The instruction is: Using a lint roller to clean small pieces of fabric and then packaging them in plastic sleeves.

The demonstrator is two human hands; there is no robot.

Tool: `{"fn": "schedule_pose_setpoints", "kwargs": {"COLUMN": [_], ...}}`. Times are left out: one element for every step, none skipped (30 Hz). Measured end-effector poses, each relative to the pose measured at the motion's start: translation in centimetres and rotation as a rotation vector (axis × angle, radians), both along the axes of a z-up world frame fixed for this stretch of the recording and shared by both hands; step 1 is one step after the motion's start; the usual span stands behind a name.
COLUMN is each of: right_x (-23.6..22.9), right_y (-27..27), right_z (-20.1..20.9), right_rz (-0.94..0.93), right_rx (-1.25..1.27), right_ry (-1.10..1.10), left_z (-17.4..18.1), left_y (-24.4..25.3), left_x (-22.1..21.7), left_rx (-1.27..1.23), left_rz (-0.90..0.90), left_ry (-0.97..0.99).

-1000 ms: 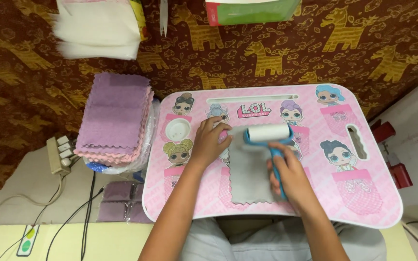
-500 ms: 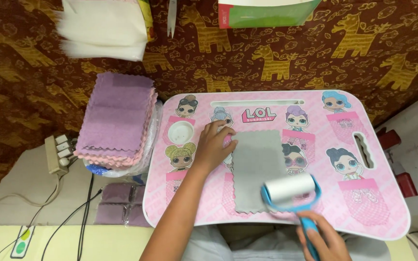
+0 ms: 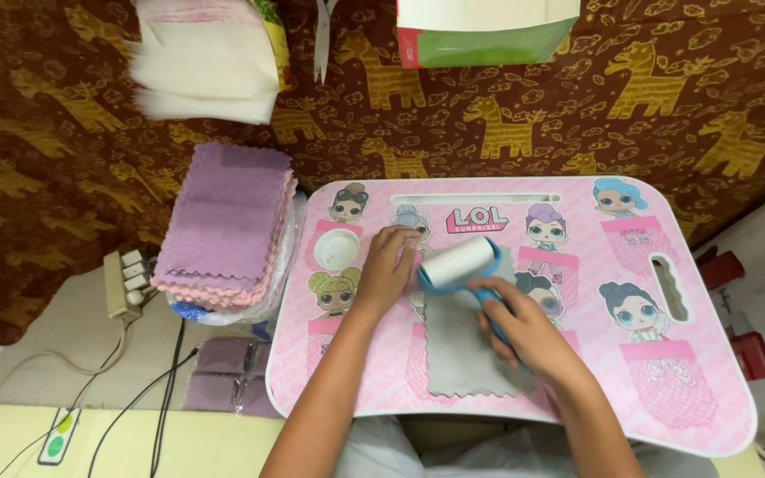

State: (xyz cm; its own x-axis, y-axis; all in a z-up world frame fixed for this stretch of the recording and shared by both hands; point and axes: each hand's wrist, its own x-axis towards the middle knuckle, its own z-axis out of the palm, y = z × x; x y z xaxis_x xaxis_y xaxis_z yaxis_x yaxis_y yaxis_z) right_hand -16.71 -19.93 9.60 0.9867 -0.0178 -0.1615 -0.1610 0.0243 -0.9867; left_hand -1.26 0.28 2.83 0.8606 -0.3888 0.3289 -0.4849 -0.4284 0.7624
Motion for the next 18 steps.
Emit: {"fn": "schedule_pose_setpoints", "kwargs": {"right_x": [0.9,1.8,2.7,2.4,2.1,1.8,0.2,-1.2,-2.7,-4.6,-6.6,-8.7,-10.4,-12.1,-13.9,-14.5,-15.2,-15.9], "right_y": [0.1,0.3,0.5,0.5,0.6,0.6,0.2,-0.3,-0.8,-1.8,-2.8,-3.9,-6.5,-9.2,-11.9,-14.3,-16.7,-19.2], "right_z": [0.3,0.4,0.6,0.7,0.8,0.8,0.3,-0.2,-0.7,-1.5,-2.3,-3.0,-5.8,-8.5,-11.1,-12.7,-14.3,-15.9], "right_rz": [0.003,0.01,0.016,0.021,0.019,0.018,0.024,0.006,-0.013,-0.011,-0.097,-0.185,-0.185,-0.088,0.011,0.01,0.11,0.207], "right_rx": [0.003,0.004,0.005,0.008,0.019,0.028,0.027,0.043,0.059,0.056,0.079,0.103,0.101,0.04,-0.02,-0.019,0.121,0.261], "right_ry": [-0.001,0.001,0.004,0.004,0.006,0.01,0.012,0.087,0.162,0.166,0.336,0.506,0.51,0.402,0.294,0.298,0.269,0.235], "left_z": [0.0,-0.1,-0.2,-0.7,-1.1,-1.7,-1.9,-2.1,-2.4,-2.1,-1.9,-1.6,-1.8,-2.0,-2.1,-2.0,-1.9,-1.7], "left_y": [-0.1,0.0,0.1,0.1,0.1,0.1,0.0,-0.2,-0.4,-0.4,-0.4,-0.5,-0.5,-0.6,-0.7,-0.7,-0.8,-0.9], "left_x": [0.2,0.3,0.4,0.5,0.6,0.7,0.6,0.6,0.6,0.4,0.3,0.0,0.0,0.1,0.1,0.1,0.0,0.0], "left_rx": [0.003,-0.03,-0.064,-0.062,-0.048,-0.036,-0.037,0.037,0.112,0.11,0.163,0.218,0.216,0.214,0.211,0.211,0.22,0.228], "left_rz": [0.003,0.012,0.02,0.026,0.018,0.012,0.018,0.001,-0.015,-0.013,-0.013,-0.016,-0.015,-0.008,0.0,-0.002,0.005,0.009], "left_ry": [-0.001,0.009,0.019,0.018,-0.003,-0.022,-0.02,-0.113,-0.206,-0.203,-0.186,-0.168,-0.164,-0.185,-0.206,-0.202,-0.216,-0.233]}}
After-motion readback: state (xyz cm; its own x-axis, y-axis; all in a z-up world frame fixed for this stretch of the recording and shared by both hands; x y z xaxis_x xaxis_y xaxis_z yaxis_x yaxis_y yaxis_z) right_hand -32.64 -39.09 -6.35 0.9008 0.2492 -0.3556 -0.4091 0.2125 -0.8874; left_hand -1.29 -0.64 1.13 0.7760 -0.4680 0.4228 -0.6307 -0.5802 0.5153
